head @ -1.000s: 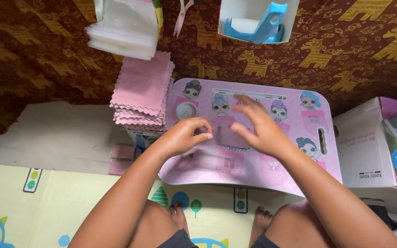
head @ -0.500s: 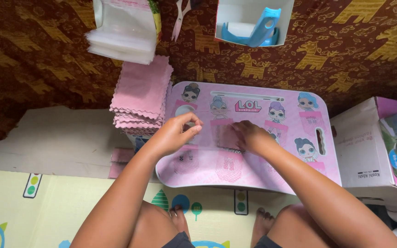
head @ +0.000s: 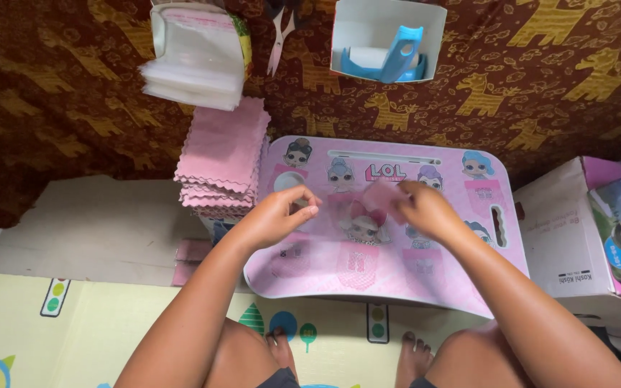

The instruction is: Cleaning small cloths with a lint roller and packaging them into individual plastic bags

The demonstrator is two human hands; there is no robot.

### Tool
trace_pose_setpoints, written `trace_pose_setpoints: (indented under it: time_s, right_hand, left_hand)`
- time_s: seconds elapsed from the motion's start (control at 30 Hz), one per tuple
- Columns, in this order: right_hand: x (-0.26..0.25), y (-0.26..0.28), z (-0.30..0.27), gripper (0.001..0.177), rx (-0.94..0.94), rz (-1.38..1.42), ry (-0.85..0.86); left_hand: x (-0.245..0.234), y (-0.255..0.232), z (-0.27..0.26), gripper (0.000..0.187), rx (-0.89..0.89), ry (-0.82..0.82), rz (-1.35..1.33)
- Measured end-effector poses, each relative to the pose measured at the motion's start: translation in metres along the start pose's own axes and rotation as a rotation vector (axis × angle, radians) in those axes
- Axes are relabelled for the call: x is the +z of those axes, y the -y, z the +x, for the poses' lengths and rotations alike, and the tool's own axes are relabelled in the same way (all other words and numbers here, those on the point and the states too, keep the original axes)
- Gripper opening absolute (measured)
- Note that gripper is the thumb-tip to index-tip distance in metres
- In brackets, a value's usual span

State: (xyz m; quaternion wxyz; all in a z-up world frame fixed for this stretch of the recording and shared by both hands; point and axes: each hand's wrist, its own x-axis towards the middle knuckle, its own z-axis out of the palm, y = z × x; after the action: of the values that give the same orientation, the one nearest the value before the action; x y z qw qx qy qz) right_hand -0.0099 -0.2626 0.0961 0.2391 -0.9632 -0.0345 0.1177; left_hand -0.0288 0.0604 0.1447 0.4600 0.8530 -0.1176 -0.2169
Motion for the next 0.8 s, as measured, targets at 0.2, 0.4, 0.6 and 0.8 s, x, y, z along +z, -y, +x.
trace_pose_setpoints:
  time_s: [0.2, 0.4, 0.6, 0.8]
  right_hand:
    - [-0.049, 0.025, -0.049, 0.025, -0.154, 0.42, -0.441]
    - [-0.048, 0.059, -0.066, 0.028, -0.294, 0.488, -0.279]
    - [-0.046, 0.059, -0.064, 0.037, -0.287, 0.338, -0.16]
    - [-0.049, 0.061, -0.064, 0.041, -0.274, 0.315, -0.076]
  left_hand:
    - [0.021, -0.017, 0.006, 0.016, 0.112, 0.124, 0.019]
    - [0.045, -0.039, 0.012, 0.015, 0.103, 0.207, 0.036]
    - [0.048, -0.038, 0.007, 0.016, 0.164, 0.2, -0.002]
    - [0.053, -0.02, 0.013, 0.014, 0.114, 0.163, -0.103]
